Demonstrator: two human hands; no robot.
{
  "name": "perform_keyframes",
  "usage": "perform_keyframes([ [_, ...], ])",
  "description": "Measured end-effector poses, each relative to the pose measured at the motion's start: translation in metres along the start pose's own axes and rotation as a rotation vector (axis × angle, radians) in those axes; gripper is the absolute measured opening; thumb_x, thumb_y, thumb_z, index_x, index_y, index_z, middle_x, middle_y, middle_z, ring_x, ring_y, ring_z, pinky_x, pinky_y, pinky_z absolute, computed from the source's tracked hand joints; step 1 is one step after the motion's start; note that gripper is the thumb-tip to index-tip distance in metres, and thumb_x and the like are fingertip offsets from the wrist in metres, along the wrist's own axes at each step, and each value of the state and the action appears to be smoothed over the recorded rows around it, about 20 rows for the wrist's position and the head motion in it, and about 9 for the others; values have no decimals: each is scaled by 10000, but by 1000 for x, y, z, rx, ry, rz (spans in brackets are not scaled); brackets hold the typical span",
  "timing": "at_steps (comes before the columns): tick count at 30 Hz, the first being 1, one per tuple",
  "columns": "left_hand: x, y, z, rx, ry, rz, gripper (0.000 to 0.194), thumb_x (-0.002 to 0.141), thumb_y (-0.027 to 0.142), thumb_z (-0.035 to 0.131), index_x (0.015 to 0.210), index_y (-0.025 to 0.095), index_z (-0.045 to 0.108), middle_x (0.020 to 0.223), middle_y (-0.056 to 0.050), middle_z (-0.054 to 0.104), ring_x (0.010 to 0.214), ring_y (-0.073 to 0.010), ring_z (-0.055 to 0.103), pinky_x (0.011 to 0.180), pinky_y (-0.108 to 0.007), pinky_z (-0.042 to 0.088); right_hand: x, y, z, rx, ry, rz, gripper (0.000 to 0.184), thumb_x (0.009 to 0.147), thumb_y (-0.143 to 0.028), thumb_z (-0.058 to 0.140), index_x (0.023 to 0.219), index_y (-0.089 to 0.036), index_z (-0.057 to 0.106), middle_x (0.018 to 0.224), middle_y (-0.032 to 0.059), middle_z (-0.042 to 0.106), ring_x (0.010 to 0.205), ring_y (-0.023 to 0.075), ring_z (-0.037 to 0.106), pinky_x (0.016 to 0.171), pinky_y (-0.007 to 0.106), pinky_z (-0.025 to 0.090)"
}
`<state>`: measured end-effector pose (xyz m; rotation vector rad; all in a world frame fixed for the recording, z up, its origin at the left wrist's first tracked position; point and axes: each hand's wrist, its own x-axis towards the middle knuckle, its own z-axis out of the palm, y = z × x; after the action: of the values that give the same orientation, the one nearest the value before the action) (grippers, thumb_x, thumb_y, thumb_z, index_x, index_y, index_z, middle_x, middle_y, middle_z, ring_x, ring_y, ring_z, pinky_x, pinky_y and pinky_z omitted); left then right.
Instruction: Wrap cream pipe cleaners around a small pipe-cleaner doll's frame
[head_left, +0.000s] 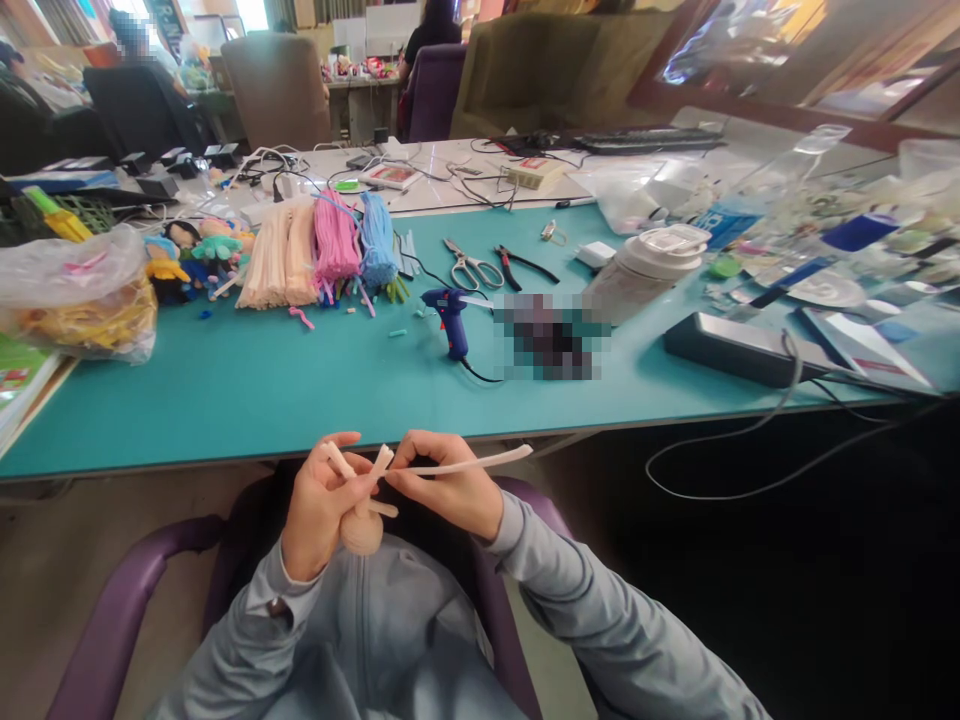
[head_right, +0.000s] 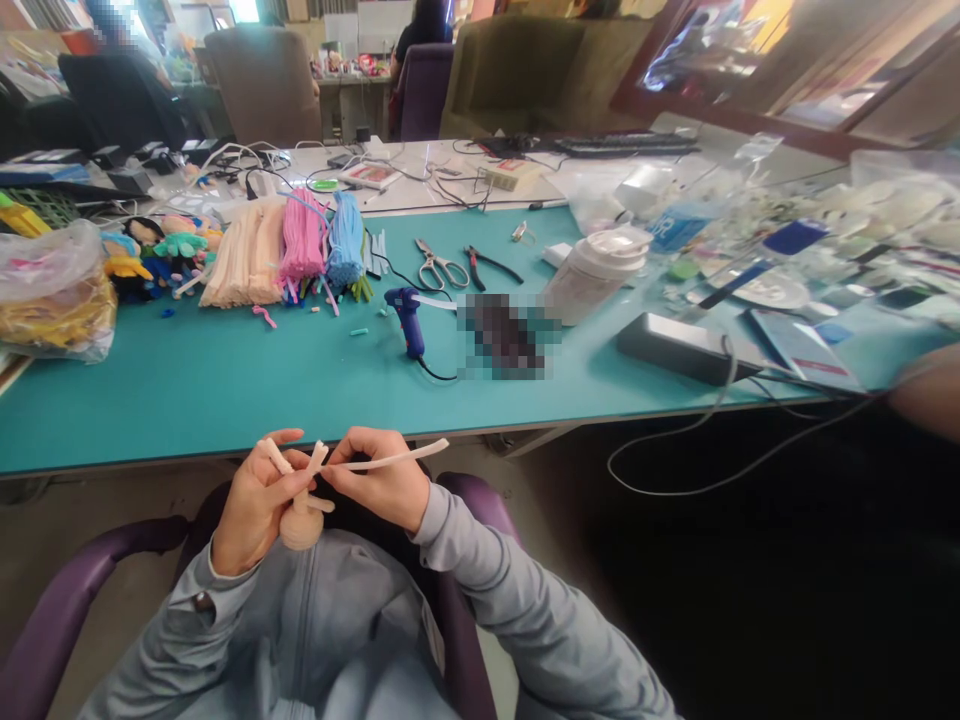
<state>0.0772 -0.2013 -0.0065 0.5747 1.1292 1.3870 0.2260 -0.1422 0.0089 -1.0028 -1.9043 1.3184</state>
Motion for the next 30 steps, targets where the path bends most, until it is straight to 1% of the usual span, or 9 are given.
perform_keyframes([
  [3,1,-2,0,11,17,29,485,617,171,753,1024,178,490,639,55,642,536,-90,603,510,-184,474,-2,-1,0,-84,14,-120,155,741,-226,632,622,-140,581,594,5,596,544,92,486,536,213,368],
  [9,4,-5,-6,57,79,118,419,633,150,730,991,173,514,593,84,602,492,-51,552,487,-145,446,-4,-2,0,-366,88,-445,122,776,-176,588,657,-157,571,613,16,598,578,115,480,592,255,369],
  [14,3,-4,-4,237,97,188,401,621,184,737,962,176,526,598,71,610,530,-91,607,503,-185,505,-5,-1,0,-618,16,-659,232,885,-199,465,692,-161,589,638,31,593,630,136,479,684,299,380],
  [17,-2,-2,0,366,68,201,377,606,182,732,934,180,545,607,53,633,533,-117,628,505,-223,538,-6,-2,-3,-664,-33,-708,288,925,-224,413,718,-159,602,677,41,589,665,145,480,746,326,379],
  [20,-6,-3,2,451,15,188,326,606,180,727,887,190,561,598,47,630,527,-131,639,500,-236,549,-6,-4,-6,-580,-45,-651,327,936,-307,423,719,-166,622,681,48,571,666,150,472,712,320,378],
  [22,-8,-4,2,508,-23,204,246,621,183,724,802,196,558,578,48,616,506,-124,635,485,-215,534,-5,-7,-9,-443,-77,-547,336,909,-365,480,682,-164,624,659,45,561,652,146,476,662,298,381],
  [26,-12,-7,-1,583,-111,248,177,651,165,704,673,199,532,564,42,598,496,-119,631,466,-189,497,-1,-7,-16,-80,-206,-178,395,763,-463,650,547,-151,541,601,12,544,569,108,475,556,244,380],
  [28,-15,-6,-1,557,-150,216,166,654,155,700,675,196,541,577,31,611,504,-127,633,469,-198,499,2,-5,-19,90,-279,24,408,673,-487,714,541,-148,529,566,-10,535,527,91,465,514,226,366],
  [30,-17,-5,-1,500,-170,170,161,661,166,701,690,192,544,597,18,633,504,-130,630,467,-210,502,4,-2,-18,259,-345,175,402,612,-485,748,565,-140,548,548,-20,539,513,86,476,501,218,364],
])
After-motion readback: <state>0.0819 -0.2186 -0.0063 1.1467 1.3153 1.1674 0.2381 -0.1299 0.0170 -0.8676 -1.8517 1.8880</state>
